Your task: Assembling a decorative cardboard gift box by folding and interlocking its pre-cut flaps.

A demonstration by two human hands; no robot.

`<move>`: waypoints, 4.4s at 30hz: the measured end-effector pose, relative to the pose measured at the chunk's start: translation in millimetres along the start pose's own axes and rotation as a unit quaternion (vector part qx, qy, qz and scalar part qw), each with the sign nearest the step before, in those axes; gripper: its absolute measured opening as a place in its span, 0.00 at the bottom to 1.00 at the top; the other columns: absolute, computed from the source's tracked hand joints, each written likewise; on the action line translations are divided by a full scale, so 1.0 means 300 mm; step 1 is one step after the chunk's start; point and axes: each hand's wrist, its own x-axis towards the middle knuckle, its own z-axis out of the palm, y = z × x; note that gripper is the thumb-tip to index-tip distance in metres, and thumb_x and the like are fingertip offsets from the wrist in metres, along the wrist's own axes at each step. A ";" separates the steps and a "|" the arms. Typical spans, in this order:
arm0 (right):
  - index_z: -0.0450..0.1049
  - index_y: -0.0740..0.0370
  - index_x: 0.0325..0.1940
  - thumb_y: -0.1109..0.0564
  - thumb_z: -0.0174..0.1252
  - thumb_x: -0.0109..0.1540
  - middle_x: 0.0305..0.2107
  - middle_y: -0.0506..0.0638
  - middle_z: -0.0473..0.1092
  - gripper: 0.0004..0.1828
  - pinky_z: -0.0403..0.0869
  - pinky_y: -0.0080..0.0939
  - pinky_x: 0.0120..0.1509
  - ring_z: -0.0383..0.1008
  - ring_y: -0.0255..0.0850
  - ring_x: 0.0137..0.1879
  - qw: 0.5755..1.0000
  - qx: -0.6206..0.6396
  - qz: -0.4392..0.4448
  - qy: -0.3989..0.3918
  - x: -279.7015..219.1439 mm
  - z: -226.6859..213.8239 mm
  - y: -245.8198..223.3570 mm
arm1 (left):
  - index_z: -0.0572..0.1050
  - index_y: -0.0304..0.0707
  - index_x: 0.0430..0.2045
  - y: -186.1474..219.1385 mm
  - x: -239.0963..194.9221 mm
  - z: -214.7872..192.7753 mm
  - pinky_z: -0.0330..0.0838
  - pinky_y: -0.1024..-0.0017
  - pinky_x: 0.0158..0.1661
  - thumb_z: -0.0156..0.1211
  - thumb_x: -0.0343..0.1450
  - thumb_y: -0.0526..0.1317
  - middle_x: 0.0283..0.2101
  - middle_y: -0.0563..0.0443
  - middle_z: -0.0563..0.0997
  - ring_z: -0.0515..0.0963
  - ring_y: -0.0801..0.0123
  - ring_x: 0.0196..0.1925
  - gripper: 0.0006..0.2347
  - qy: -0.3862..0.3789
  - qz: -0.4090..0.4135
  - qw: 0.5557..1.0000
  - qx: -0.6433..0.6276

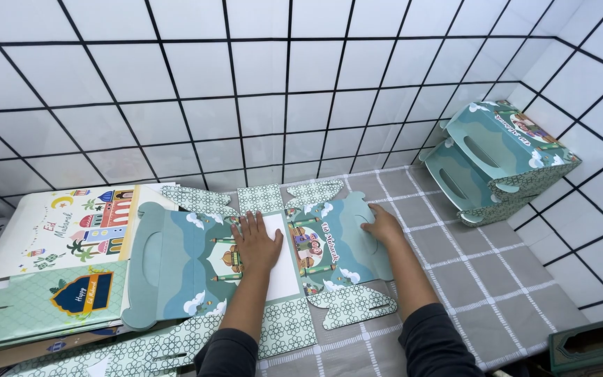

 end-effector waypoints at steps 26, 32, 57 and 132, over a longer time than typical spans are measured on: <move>0.44 0.42 0.81 0.21 0.28 0.67 0.78 0.55 0.39 0.44 0.32 0.67 0.80 0.31 0.53 0.83 0.990 -0.132 -0.041 -0.011 -0.143 0.106 -0.246 | 0.43 0.55 0.75 -0.229 0.046 -0.155 0.21 0.48 0.72 0.23 0.74 0.68 0.79 0.47 0.41 0.34 0.56 0.80 0.35 -0.015 -0.039 0.988 0.148; 0.45 0.44 0.81 0.21 0.29 0.67 0.78 0.57 0.40 0.45 0.33 0.67 0.80 0.32 0.54 0.83 0.992 -0.121 -0.042 -0.002 -0.151 0.107 -0.248 | 0.41 0.57 0.76 -0.452 0.081 -0.279 0.21 0.45 0.72 0.22 0.74 0.70 0.79 0.47 0.41 0.34 0.56 0.80 0.35 0.044 -0.113 0.970 0.210; 0.46 0.40 0.80 0.21 0.31 0.66 0.78 0.52 0.40 0.43 0.33 0.64 0.82 0.33 0.50 0.83 0.993 -0.115 -0.021 0.013 -0.169 0.104 -0.264 | 0.66 0.50 0.62 -0.751 0.160 -0.222 0.34 0.42 0.72 0.40 0.73 0.67 0.75 0.45 0.59 0.49 0.51 0.79 0.29 0.152 -0.160 0.975 -0.020; 0.68 0.51 0.52 0.47 0.50 0.72 0.40 0.52 0.76 0.10 0.74 0.55 0.57 0.78 0.51 0.50 0.943 0.077 -0.105 0.307 0.021 0.154 -0.084 | 0.74 0.49 0.59 -0.758 0.155 -0.185 0.36 0.41 0.71 0.51 0.78 0.49 0.67 0.44 0.74 0.64 0.51 0.74 0.17 0.250 -0.116 0.958 -0.077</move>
